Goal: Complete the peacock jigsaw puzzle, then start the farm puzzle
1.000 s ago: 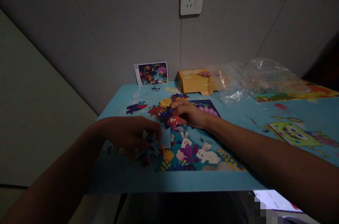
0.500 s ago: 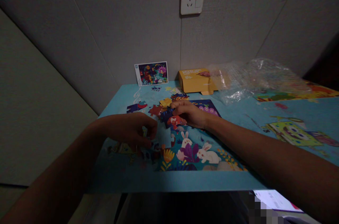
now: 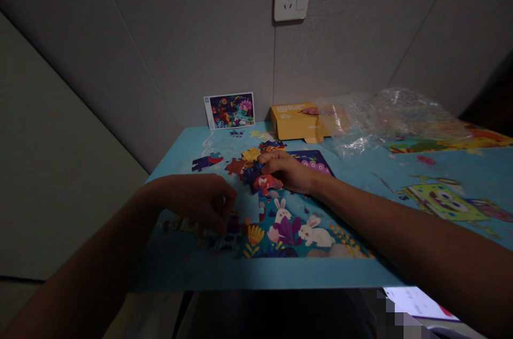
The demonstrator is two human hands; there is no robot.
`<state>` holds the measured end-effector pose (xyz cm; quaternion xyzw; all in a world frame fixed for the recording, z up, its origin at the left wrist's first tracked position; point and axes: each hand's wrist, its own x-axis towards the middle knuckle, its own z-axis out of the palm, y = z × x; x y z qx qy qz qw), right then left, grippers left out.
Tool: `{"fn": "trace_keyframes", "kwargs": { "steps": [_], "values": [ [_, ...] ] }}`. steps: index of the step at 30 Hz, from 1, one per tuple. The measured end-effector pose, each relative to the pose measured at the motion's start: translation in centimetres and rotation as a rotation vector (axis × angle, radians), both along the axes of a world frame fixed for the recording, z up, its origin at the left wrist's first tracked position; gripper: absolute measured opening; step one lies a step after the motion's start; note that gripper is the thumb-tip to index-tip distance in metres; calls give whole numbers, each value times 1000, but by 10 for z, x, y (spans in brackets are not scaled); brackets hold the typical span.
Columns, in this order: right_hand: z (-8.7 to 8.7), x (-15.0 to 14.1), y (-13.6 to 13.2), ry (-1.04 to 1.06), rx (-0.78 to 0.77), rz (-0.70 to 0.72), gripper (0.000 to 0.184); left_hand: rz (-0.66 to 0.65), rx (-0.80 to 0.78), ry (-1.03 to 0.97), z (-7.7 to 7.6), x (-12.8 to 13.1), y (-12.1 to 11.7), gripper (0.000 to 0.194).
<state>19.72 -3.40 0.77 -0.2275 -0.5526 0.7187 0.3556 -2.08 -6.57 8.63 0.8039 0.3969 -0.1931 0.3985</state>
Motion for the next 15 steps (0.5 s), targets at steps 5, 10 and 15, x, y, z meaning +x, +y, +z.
{"fn": "trace_keyframes", "kwargs": {
  "steps": [5, 10, 15],
  "values": [
    [2, 0, -1, -6, -11, -15, 22, 107, -120, 126, -3, 3, -2, 20],
    [2, -1, -1, -6, -14, 1, 22, 105, -264, 155, -7, 6, -2, 15],
    [2, -1, -1, -6, -16, -11, 22, 111, -233, 167, -7, 9, -4, 11]
  ]
}}
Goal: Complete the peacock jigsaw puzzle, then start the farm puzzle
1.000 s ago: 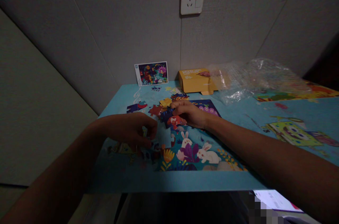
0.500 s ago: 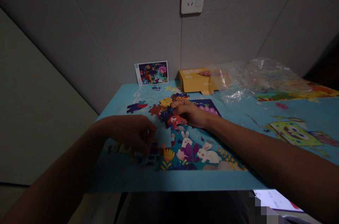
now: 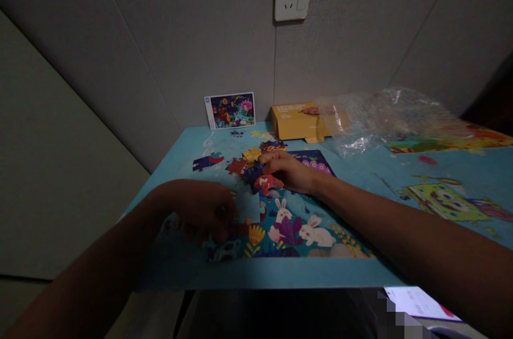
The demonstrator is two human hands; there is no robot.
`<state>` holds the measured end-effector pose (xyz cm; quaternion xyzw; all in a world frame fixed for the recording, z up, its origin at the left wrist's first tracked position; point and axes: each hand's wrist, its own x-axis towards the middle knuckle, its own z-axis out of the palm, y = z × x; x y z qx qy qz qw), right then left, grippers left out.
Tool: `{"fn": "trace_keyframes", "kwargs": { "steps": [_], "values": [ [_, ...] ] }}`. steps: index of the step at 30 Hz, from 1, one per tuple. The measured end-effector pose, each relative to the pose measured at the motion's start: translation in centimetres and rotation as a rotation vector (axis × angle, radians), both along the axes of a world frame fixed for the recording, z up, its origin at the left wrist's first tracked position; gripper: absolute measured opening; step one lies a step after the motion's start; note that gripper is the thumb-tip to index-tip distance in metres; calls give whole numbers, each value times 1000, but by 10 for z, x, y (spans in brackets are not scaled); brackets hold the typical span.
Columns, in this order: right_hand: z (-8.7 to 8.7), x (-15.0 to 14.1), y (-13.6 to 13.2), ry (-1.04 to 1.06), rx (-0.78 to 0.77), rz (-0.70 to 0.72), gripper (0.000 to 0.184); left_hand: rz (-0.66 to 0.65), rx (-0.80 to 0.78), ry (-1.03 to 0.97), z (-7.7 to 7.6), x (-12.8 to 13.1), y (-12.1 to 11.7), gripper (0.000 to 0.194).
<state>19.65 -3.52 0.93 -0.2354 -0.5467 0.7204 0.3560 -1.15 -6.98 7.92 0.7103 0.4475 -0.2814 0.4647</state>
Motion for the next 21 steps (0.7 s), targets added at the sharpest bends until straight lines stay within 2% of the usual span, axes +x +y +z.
{"fn": "trace_keyframes", "kwargs": {
  "steps": [5, 12, 17, 21],
  "values": [
    [0, 0, 1, -9, -2, 8, 21, 28, 44, 55, 2, -1, 0, 15],
    [0, 0, 1, 9, 0, 23, 21, -8, 63, 67, -1, -3, 2, 18],
    [-1, 0, 2, 7, 1, 23, 21, -23, 170, 64, -1, -2, 2, 27],
    [-1, 0, 2, -3, 11, 10, 21, -25, 195, 100, -3, -2, 0, 27]
  ]
}}
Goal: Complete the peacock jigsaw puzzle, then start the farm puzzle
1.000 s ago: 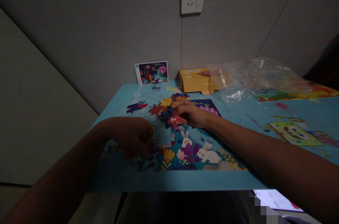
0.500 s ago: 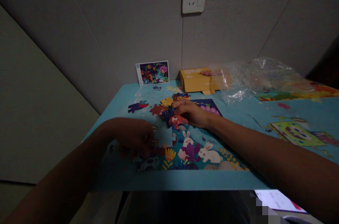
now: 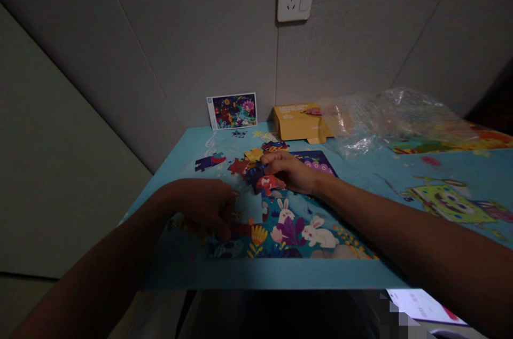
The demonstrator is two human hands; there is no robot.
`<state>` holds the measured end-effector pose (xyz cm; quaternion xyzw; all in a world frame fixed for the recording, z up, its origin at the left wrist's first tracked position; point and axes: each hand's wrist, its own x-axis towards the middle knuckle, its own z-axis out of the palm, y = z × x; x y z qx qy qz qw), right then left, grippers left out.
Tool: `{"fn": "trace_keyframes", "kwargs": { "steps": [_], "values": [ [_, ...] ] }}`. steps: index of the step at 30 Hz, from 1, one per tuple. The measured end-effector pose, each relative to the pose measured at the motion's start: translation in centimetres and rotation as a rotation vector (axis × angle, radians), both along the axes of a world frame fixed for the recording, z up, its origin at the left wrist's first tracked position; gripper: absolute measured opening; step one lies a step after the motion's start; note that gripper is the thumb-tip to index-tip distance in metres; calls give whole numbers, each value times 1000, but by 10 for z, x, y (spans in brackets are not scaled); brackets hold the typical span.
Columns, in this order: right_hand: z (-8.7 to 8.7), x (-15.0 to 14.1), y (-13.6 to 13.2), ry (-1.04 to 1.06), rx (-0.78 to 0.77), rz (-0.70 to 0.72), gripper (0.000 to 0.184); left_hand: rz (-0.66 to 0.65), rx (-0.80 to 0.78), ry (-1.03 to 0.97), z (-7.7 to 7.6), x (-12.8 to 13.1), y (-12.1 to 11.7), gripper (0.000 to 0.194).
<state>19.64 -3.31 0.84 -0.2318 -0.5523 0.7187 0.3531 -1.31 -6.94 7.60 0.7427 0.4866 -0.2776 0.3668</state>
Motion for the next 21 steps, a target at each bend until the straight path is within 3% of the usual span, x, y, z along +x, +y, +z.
{"fn": "trace_keyframes", "kwargs": {
  "steps": [6, 11, 16, 21],
  "values": [
    [0, 0, -1, -4, 17, -10, 23, -139, 194, 79, -2, -1, 3, 38],
    [-2, 0, 0, -20, 29, -4, 24, -232, 275, -29, -3, 3, 4, 39],
    [-2, 1, -2, -74, 77, 19, 26, -170, 204, -83, -11, 7, 5, 44],
    [2, 2, -5, -191, 191, -86, 29, -55, 398, -295, -17, 4, 21, 40]
  ]
}}
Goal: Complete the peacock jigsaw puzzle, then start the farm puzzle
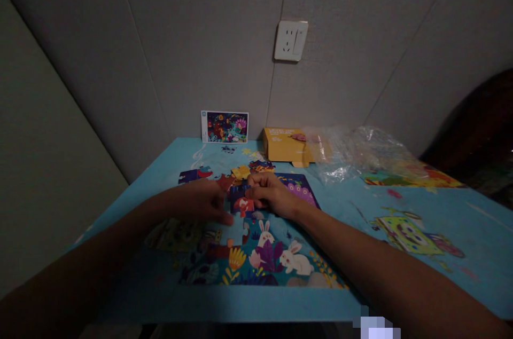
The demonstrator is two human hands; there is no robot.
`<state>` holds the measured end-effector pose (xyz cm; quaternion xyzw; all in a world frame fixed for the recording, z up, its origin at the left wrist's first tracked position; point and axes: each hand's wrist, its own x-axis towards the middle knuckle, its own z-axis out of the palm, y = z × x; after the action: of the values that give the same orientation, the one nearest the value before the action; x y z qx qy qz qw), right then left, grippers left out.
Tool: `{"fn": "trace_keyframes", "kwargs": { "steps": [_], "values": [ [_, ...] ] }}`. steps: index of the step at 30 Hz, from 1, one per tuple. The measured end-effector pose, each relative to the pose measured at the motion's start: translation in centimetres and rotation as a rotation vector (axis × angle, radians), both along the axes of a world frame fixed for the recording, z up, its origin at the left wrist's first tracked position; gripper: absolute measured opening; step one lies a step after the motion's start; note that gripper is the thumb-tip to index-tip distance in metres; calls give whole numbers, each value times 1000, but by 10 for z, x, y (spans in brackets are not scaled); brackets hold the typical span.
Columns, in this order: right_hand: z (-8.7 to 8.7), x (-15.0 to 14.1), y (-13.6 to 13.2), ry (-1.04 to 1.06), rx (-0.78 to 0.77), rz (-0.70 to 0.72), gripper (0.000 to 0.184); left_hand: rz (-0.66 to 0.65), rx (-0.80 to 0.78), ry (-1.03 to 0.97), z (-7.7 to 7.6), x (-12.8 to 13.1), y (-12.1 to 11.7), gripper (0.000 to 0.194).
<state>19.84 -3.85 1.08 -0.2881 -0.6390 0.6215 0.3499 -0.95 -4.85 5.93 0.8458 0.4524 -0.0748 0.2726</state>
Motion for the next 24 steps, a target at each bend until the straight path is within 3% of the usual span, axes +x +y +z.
{"fn": "trace_keyframes", "kwargs": {
  "steps": [5, 10, 13, 15, 17, 20, 22, 24],
  "values": [
    [-3, 0, 5, -177, 157, -158, 29, -1, 23, -286, -9, 2, 8, 27],
    [-7, 2, 12, -441, 339, -296, 25, 168, -22, -387, -24, 9, 11, 32],
    [-1, 8, 13, -598, 462, -486, 22, 274, 189, -350, -27, 7, 19, 34],
    [2, 12, 15, -808, 548, -706, 31, 352, 353, -233, -25, 3, 24, 34],
    [3, 16, 16, -1044, 554, -839, 46, 434, 444, -112, -23, -3, 28, 32],
    [-1, 17, 18, -1241, 467, -779, 50, 550, 479, -2, -23, -11, 30, 33],
    [-4, 16, 20, -1263, 468, -688, 46, 619, 514, 28, -26, -13, 30, 44],
    [-5, 15, 20, -1243, 502, -629, 45, 599, 575, 6, -29, -12, 29, 56]
  ]
}}
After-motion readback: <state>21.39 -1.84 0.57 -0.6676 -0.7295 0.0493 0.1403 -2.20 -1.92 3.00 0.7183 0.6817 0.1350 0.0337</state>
